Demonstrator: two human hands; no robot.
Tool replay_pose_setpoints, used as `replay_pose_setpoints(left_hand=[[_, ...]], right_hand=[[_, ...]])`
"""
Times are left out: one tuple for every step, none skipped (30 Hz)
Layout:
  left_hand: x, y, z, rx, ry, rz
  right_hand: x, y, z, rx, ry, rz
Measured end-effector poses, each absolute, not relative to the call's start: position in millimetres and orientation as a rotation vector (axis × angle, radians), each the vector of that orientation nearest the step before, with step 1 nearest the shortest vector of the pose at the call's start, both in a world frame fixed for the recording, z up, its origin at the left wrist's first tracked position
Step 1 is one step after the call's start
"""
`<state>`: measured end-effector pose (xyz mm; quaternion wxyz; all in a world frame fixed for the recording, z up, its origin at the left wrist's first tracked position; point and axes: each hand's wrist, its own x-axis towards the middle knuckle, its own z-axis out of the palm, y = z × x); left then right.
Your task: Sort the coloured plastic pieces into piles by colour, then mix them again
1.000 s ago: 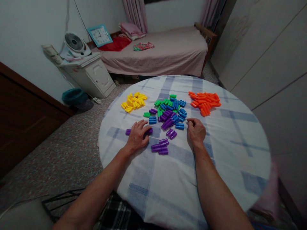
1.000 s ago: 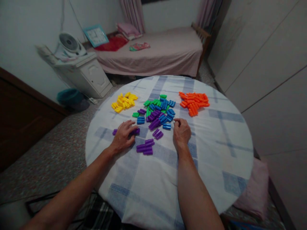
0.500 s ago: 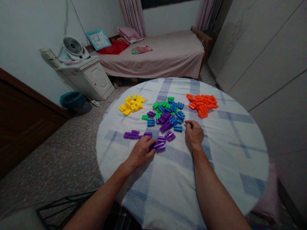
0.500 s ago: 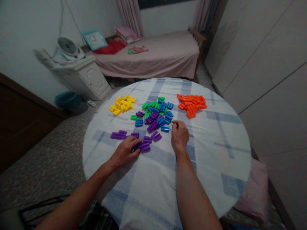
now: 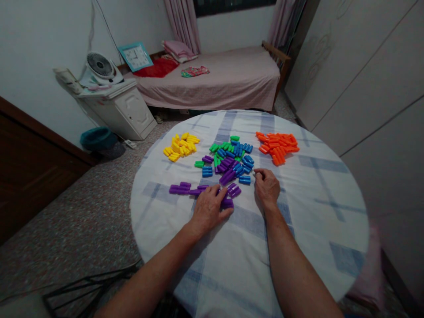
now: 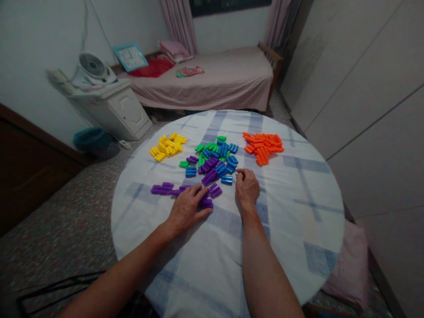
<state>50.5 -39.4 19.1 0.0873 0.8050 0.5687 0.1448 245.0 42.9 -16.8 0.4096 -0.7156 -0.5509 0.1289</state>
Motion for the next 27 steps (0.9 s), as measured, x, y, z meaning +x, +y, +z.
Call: replay_pose_setpoints(left_hand=[[53,-37,18,2.412,1.7,0.413],[54,-35,18,2.431,1.694,0.406],[53,-33,18,2.453,1.674,0.4],[50,-32,19,2.478,1.645,0.394],[45,-31,20,2.503,1.615,0.387],[38,-31,21,2.528,1.59,0.381],[30,-32,23,2.552,1.577,0.381],[20,-35,24,2.574,1.578,0.391],[10,-37,25,2.595,1.59,0.409],[1,-41,26,2.614,1.615,0.431],[-8,-44,26,2.624,1.653,0.451],[-15,-47,25,2.62,1.704,0.47],[-21,-49,23,2.597,1.774,0.489],[-25,-50,20,2.551,1.86,0.51],[-27,-50,17,2.484,1.959,0.531],[-28,-49,13,2.4,2.059,0.55],[-29,-47,9,2.311,2.146,0.567],[-29,-45,6,2.233,2.21,0.577],[-28,-42,2,2.181,2.238,0.577],[-28,-40,0,2.158,2.232,0.571],[-29,-37,-2,2.157,2.205,0.565],[-29,-35,-2,2.168,2.174,0.561],[-29,-33,-1,2.182,2.157,0.562],[-29,-31,1,2.193,2.162,0.573],[-28,-29,4,2.201,2.185,0.601],[-25,-27,7,2.211,2.208,0.646],[-21,-25,11,2.232,2.203,0.704]], right_hand=[[245,43,-17,-1.799,-1.39,0.323],[245,43,-17,-1.797,-1.392,0.322],[245,43,-17,-1.797,-1.396,0.321],[246,43,-18,-1.799,-1.398,0.321],[246,43,-18,-1.803,-1.397,0.321],[246,43,-18,-1.808,-1.396,0.322],[246,43,-19,-1.811,-1.394,0.322],[246,43,-19,-1.812,-1.394,0.323],[246,43,-19,-1.81,-1.396,0.323],[246,43,-19,-1.808,-1.398,0.322],[246,43,-18,-1.808,-1.4,0.319],[245,43,-18,-1.808,-1.402,0.316],[245,43,-18,-1.81,-1.402,0.314],[245,43,-17,-1.814,-1.401,0.313],[245,42,-17,-1.817,-1.399,0.313],[245,42,-16,-1.818,-1.399,0.314],[245,42,-16,-1.82,-1.398,0.316],[245,42,-15,-1.824,-1.396,0.317],[245,42,-15,-1.826,-1.395,0.316],[245,42,-15,-1.827,-1.394,0.315],[246,42,-15,-1.828,-1.393,0.313],[246,42,-15,-1.829,-1.393,0.313],[246,42,-16,-1.83,-1.393,0.313],[246,42,-16,-1.831,-1.393,0.314],[246,42,-16,-1.832,-1.395,0.316],[246,42,-16,-1.833,-1.398,0.317],[246,43,-16,-1.834,-1.401,0.318]])
